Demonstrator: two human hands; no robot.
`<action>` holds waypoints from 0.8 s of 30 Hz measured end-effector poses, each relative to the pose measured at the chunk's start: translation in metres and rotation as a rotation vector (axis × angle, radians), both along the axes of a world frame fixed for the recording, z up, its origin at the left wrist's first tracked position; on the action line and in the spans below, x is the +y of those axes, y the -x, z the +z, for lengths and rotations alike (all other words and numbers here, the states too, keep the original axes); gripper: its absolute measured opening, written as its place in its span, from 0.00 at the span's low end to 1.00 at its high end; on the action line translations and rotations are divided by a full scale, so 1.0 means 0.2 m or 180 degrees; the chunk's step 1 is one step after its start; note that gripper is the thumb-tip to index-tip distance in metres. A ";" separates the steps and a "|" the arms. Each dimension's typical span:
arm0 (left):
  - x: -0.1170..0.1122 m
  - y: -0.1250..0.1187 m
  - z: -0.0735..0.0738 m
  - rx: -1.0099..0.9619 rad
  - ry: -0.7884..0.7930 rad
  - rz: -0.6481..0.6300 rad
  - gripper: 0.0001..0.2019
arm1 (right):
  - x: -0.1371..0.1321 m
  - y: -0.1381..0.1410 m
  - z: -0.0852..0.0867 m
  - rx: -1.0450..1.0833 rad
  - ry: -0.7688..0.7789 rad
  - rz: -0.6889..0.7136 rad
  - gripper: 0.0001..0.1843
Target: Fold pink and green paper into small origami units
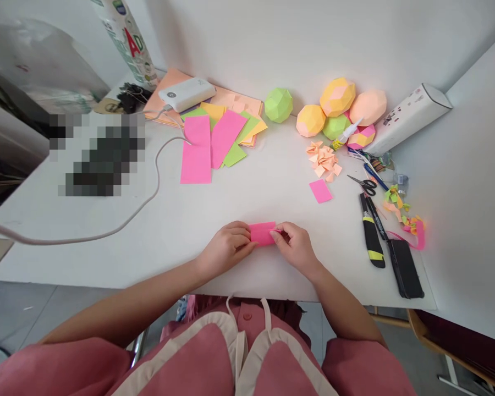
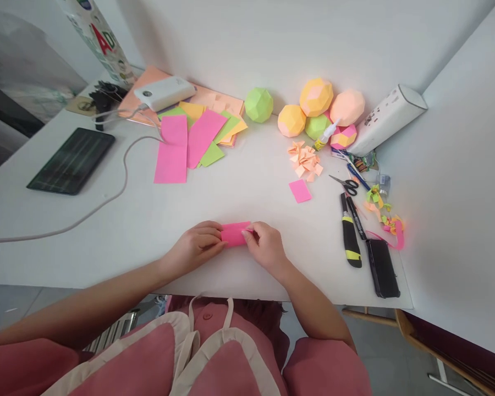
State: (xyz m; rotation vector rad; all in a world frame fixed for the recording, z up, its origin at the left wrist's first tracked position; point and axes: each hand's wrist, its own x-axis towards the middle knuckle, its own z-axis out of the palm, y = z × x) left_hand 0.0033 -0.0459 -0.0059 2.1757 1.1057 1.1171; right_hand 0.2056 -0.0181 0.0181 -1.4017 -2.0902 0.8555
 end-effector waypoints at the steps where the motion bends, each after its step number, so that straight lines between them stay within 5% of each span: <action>1: 0.00 0.00 0.00 0.0009 -0.0001 0.0018 0.16 | 0.00 0.01 -0.02 -0.0063 -0.0173 -0.0033 0.09; 12: -0.12 -0.04 0.03 0.0776 -0.0707 0.0382 0.09 | -0.02 0.11 -0.08 -0.1179 -0.1383 0.0087 0.13; 17: -0.10 -0.01 0.07 0.0797 -0.0534 0.0339 0.07 | 0.00 0.12 -0.09 -0.1285 -0.1267 0.0148 0.13; 24: -0.08 -0.03 0.09 0.2256 -0.1134 0.0038 0.08 | 0.01 0.12 -0.09 -0.1319 -0.1099 0.0103 0.13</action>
